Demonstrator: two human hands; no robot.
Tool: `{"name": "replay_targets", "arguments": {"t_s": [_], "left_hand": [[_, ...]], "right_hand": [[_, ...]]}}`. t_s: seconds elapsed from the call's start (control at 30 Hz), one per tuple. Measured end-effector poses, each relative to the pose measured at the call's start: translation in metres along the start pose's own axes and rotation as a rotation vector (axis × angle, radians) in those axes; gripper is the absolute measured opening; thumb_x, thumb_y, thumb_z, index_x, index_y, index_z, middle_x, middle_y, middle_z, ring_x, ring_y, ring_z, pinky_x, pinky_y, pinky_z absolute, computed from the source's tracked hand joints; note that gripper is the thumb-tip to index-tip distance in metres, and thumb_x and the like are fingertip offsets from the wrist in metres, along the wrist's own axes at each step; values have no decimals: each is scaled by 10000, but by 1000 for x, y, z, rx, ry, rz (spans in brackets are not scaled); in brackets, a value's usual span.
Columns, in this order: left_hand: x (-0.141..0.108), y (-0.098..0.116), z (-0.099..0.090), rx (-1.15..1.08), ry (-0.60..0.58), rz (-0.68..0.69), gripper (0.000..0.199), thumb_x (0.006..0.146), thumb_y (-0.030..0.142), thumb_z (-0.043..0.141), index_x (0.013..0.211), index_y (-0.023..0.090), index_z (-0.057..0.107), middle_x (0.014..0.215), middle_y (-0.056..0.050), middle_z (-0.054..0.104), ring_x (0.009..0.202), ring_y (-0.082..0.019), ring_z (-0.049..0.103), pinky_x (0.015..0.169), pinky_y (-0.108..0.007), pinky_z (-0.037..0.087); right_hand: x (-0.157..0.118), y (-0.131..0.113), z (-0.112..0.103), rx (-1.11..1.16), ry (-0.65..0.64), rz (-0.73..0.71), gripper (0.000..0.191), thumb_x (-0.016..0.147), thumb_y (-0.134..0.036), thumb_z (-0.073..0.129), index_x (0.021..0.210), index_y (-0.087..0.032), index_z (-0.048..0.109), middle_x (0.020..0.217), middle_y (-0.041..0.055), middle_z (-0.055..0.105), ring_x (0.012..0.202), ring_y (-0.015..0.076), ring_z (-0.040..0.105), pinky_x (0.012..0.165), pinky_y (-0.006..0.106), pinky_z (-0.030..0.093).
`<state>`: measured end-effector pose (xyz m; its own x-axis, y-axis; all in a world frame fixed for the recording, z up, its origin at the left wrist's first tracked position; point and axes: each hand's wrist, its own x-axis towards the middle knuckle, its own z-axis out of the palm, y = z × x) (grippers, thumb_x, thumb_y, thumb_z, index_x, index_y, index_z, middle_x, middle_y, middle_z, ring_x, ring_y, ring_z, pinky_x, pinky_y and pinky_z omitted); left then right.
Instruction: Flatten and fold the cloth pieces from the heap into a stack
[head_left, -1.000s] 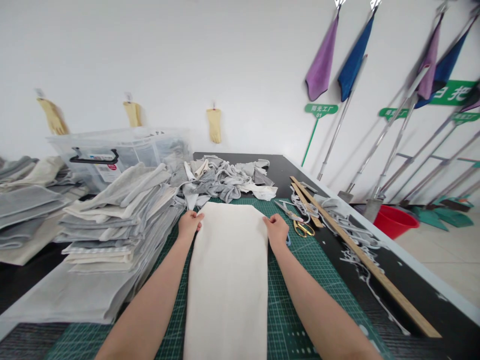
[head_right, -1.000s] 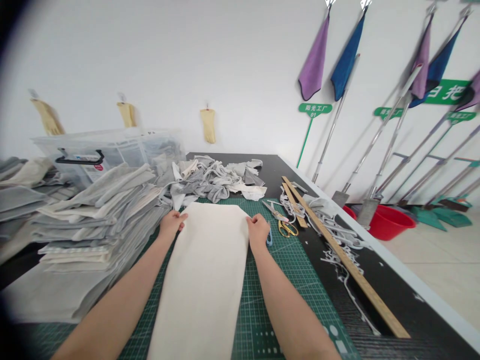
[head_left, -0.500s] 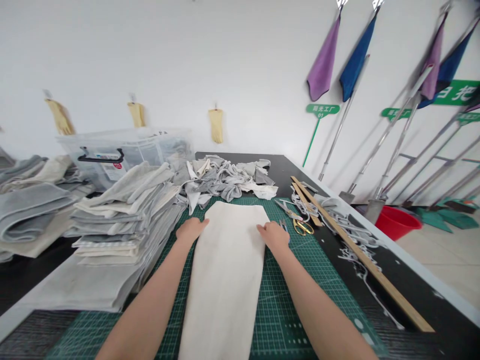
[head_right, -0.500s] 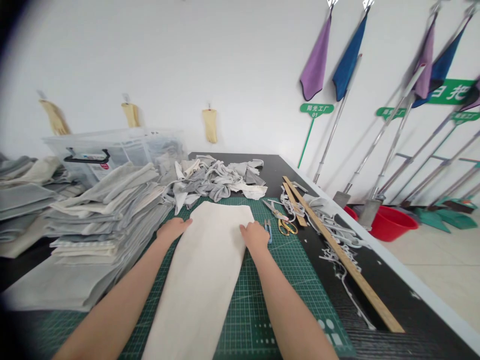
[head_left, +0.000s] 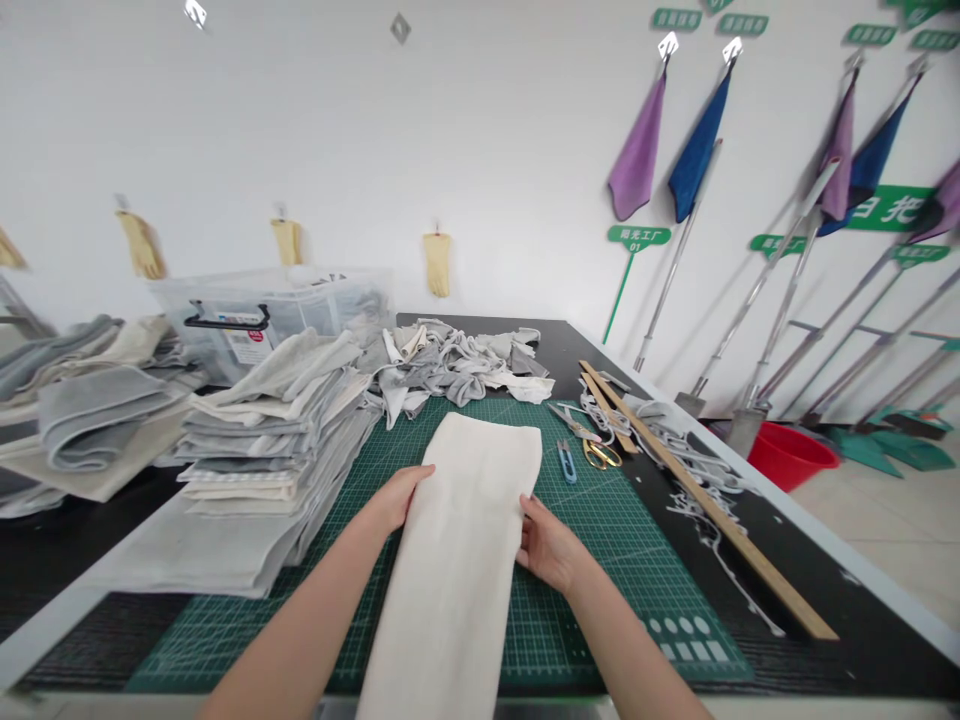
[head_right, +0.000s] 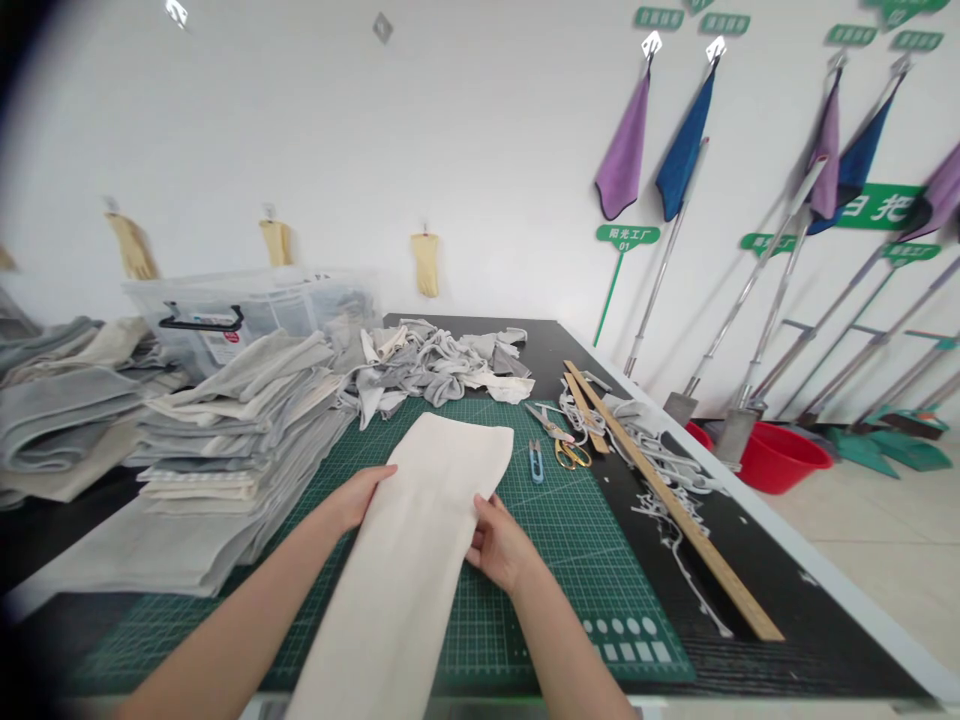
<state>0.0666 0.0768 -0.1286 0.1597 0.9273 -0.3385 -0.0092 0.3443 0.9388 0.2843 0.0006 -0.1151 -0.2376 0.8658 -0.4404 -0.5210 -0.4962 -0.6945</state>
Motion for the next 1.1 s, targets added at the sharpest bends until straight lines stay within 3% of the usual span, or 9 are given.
{"name": "replay_targets", "arguments": {"t_s": [0.13, 0.33, 0.43, 0.57, 0.7, 0.83, 0.93, 1.1], "left_hand": [[-8, -1, -1, -184, -52, -83, 189, 618, 239, 527, 748, 105, 559, 731, -98, 631, 650, -198, 592, 612, -310, 474], [-9, -7, -9, -316, 56, -136, 105, 638, 194, 521, 699, 109, 536, 588, -59, 612, 517, -166, 576, 559, -298, 477], [-11, -8, -8, -352, 77, -152, 104, 651, 212, 522, 686, 116, 537, 564, -46, 605, 511, -161, 574, 562, -294, 476], [-18, -6, -9, -377, -34, -166, 161, 613, 183, 563, 750, 99, 569, 693, -82, 631, 619, -189, 590, 613, -308, 473], [-23, -8, -19, -353, -99, -131, 170, 559, 93, 588, 729, 99, 571, 670, -63, 628, 566, -158, 580, 566, -266, 468], [-23, -10, -27, -357, -64, -100, 160, 583, 131, 587, 740, 121, 554, 707, -43, 625, 595, -132, 579, 585, -238, 464], [-23, -11, -26, -269, -37, -43, 211, 585, 149, 579, 790, 129, 533, 788, -55, 616, 677, -148, 579, 653, -269, 459], [-20, -19, -28, 8, 177, 71, 250, 566, 158, 561, 802, 133, 482, 717, -40, 582, 606, -143, 555, 583, -272, 435]], "right_hand": [[-10, 10, 3, 1, -100, 97, 247, 633, -256, 559, 865, -183, 522, 774, 24, 616, 707, 158, 570, 618, 296, 453], [-16, 15, 5, -79, -288, 115, 218, 642, -209, 553, 858, -190, 537, 778, 22, 622, 702, 178, 581, 638, 384, 449], [-11, 16, 3, -44, -216, 94, 172, 645, -195, 560, 813, -159, 558, 731, 26, 634, 669, 155, 587, 661, 341, 452], [-1, 11, -2, 61, -58, -5, 141, 633, -179, 568, 770, -145, 569, 727, 37, 648, 661, 157, 591, 656, 295, 459], [8, -2, -10, 52, 6, -83, 151, 596, -127, 573, 747, -134, 570, 701, 47, 651, 642, 173, 593, 678, 310, 456], [15, -16, -18, -56, 84, -143, 183, 557, -108, 576, 737, -137, 569, 696, 54, 650, 616, 190, 591, 650, 327, 457], [17, -21, -22, -61, 67, -121, 198, 531, -96, 562, 725, -132, 567, 703, 63, 647, 633, 199, 590, 656, 332, 451], [17, -18, -29, -33, 143, -211, 338, 469, -79, 589, 772, -198, 494, 653, -20, 623, 608, 157, 578, 615, 282, 440]]}}
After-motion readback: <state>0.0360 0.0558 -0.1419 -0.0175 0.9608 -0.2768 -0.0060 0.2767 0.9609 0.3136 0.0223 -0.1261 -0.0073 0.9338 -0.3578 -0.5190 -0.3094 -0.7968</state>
